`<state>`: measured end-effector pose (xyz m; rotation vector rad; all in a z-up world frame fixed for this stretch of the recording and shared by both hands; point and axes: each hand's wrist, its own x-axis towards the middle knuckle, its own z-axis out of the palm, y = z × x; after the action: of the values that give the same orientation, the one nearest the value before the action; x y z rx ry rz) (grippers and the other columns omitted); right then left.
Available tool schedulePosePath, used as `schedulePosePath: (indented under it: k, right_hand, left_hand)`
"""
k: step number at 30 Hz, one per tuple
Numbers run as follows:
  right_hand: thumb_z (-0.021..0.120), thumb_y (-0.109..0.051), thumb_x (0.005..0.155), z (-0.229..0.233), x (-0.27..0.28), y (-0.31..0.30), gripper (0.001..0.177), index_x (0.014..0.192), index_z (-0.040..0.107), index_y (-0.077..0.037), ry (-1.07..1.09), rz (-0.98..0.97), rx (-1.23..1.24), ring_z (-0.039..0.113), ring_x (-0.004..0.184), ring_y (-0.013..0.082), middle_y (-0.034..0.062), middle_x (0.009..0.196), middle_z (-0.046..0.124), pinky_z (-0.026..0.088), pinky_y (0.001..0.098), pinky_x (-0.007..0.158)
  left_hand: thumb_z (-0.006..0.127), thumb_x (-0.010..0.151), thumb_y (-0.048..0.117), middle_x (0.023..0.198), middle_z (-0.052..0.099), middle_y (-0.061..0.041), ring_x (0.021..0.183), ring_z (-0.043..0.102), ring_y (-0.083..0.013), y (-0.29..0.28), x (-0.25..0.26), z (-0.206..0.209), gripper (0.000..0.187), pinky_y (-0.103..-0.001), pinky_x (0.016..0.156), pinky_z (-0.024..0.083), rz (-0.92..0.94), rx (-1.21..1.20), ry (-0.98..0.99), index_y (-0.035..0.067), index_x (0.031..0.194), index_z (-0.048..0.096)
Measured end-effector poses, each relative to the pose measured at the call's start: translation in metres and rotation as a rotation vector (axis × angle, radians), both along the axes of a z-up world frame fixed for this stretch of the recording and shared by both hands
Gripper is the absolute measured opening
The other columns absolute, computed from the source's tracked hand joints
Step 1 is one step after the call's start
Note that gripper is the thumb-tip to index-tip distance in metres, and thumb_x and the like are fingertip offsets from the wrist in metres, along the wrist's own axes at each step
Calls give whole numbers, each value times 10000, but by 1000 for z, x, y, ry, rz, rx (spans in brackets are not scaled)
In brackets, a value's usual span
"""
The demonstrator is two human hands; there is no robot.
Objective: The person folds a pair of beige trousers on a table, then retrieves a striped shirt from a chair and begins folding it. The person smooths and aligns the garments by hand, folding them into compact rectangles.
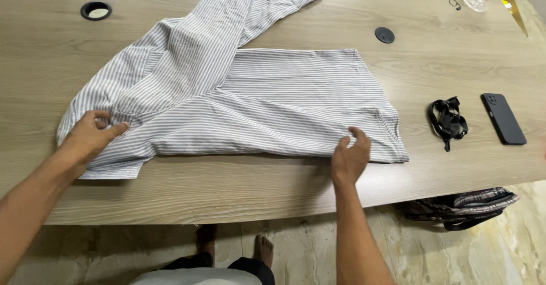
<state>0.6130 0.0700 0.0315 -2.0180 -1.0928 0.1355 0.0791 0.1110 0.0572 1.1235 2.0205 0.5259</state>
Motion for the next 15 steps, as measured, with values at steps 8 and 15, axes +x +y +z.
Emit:
schedulePosePath:
  k: [8, 15]
  right_hand:
    - [720, -321, 903, -11, 133, 15, 625, 1426, 518, -46, -59, -52, -322, 487, 1303, 407, 187, 1443, 526, 405, 537, 1063]
    - [766, -514, 835, 4, 168, 37, 658, 1362, 639, -140, -26, 131, -629, 549, 1297, 345, 119, 1282, 688, 350, 606, 1099]
  left_hand:
    - [669, 1015, 356, 1335, 581, -404, 1219, 615, -477, 26, -42, -54, 716, -548, 1004, 505, 56, 24, -30, -137, 1478, 433]
    - [616, 1037, 331, 1328, 607, -394, 1161, 658, -452, 17, -59, -67, 660, -511, 961, 552, 109, 147, 61, -131, 1478, 449]
